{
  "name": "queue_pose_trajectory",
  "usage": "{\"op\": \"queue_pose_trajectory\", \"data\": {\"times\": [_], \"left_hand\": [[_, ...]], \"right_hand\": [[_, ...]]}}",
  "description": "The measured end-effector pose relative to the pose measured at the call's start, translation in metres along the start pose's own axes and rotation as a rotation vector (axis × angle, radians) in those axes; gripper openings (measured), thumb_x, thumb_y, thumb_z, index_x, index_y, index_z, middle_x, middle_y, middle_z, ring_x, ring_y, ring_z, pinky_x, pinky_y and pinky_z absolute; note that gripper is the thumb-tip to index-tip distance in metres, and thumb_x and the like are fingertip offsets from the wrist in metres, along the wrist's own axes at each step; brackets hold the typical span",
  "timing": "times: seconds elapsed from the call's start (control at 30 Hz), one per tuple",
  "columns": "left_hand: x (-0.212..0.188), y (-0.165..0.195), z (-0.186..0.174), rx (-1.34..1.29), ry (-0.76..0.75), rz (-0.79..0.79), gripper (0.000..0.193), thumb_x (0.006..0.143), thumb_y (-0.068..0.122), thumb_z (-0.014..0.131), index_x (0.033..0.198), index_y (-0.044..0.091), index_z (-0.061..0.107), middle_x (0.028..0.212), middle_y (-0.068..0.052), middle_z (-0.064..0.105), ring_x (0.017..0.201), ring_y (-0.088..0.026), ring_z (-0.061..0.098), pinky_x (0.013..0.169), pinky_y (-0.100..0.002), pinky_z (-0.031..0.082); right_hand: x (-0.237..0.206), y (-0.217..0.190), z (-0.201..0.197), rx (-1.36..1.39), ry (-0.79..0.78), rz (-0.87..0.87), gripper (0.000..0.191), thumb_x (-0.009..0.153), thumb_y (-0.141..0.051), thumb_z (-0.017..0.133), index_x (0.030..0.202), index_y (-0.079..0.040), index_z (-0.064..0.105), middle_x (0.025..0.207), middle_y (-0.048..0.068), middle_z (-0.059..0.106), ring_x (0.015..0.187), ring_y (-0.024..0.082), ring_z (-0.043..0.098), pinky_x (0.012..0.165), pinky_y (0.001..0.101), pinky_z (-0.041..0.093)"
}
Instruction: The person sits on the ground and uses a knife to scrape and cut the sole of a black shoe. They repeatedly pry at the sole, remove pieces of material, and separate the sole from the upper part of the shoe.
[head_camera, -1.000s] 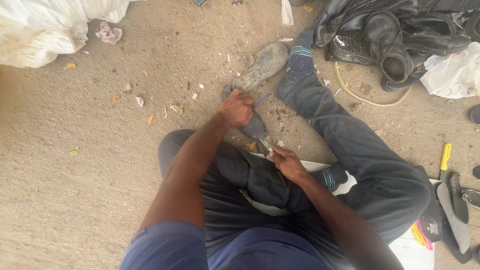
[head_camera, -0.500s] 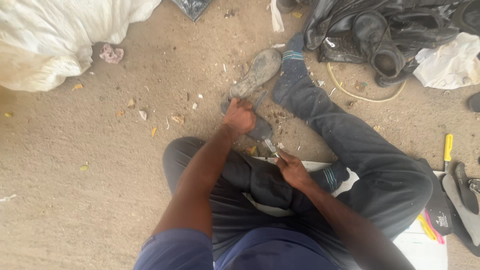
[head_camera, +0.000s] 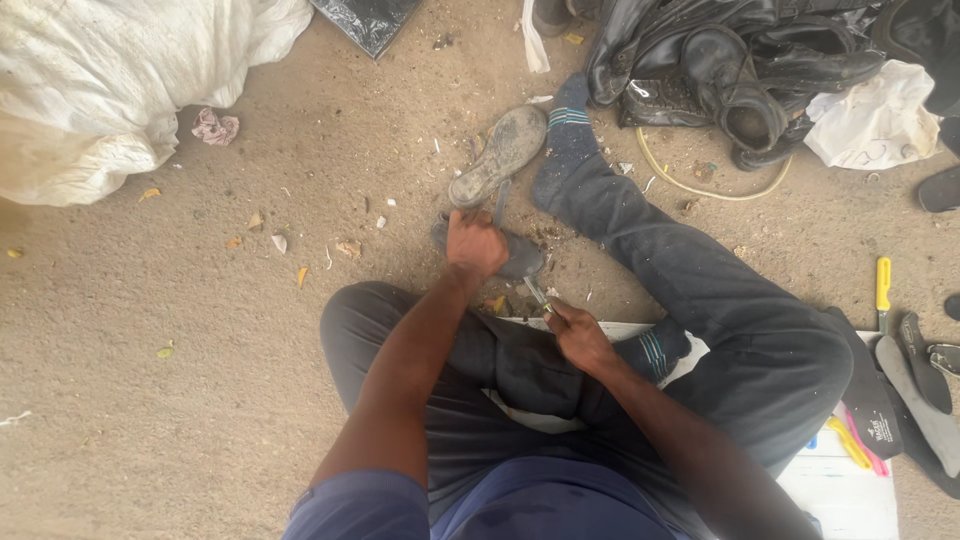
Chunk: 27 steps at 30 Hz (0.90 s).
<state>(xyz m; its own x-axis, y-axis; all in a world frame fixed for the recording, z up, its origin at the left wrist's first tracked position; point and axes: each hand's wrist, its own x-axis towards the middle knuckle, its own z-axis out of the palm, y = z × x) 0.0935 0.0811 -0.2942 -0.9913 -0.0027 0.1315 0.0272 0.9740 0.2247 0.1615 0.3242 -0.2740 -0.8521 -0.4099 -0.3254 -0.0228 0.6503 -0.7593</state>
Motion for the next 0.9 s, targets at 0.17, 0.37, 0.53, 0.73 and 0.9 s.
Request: {"op": "queue_pose_trajectory", "data": {"times": [0.17,0.37,0.53,0.73,0.9], "left_hand": [[-0.003,0.016,0.008,-0.046,-0.114,-0.238,0.028,0.089,0.023,0.057,0.077,0.010,0.080,0.098,-0.011,0.071,0.090,-0.022,0.068,0.095,-0.043,0.035],[-0.007,0.039,0.012,-0.117,0.116,-0.449,0.026,0.086,0.025,0.061,0.078,0.007,0.078,0.095,-0.012,0.072,0.090,-0.028,0.068,0.092,-0.046,0.038],[-0.009,0.054,0.011,-0.130,0.177,-0.559,0.027,0.085,0.024,0.061,0.075,0.006,0.078,0.096,-0.012,0.072,0.092,-0.029,0.068,0.092,-0.046,0.039],[-0.009,0.059,0.008,-0.091,0.160,-0.588,0.029,0.084,0.027,0.063,0.074,0.006,0.078,0.093,-0.014,0.072,0.090,-0.030,0.067,0.089,-0.047,0.037],[-0.011,0.060,0.011,-0.115,0.190,-0.625,0.029,0.086,0.029,0.064,0.075,0.006,0.076,0.095,-0.013,0.072,0.088,-0.030,0.067,0.092,-0.045,0.037]], "right_hand": [[0.000,-0.003,0.002,0.063,0.015,0.220,0.054,0.103,-0.031,0.054,0.150,-0.006,0.049,0.114,0.026,0.073,0.112,0.032,0.072,0.102,0.0389,0.052],[0.010,-0.005,-0.005,0.055,0.154,-0.154,0.048,0.106,-0.027,0.060,0.143,0.004,0.054,0.124,0.029,0.067,0.116,0.039,0.063,0.099,0.0464,0.046],[0.006,-0.021,-0.010,0.024,0.043,0.185,0.045,0.103,-0.028,0.053,0.144,-0.009,0.056,0.096,0.028,0.070,0.088,0.038,0.070,0.086,0.0456,0.053],[-0.014,-0.032,-0.006,0.071,0.042,0.084,0.034,0.102,-0.025,0.053,0.128,-0.005,0.063,0.087,0.026,0.067,0.083,0.035,0.066,0.080,0.0463,0.051],[-0.014,-0.032,0.007,0.098,0.064,0.120,0.031,0.105,-0.026,0.053,0.119,-0.002,0.065,0.092,0.029,0.069,0.091,0.043,0.068,0.084,0.0485,0.052]]}}
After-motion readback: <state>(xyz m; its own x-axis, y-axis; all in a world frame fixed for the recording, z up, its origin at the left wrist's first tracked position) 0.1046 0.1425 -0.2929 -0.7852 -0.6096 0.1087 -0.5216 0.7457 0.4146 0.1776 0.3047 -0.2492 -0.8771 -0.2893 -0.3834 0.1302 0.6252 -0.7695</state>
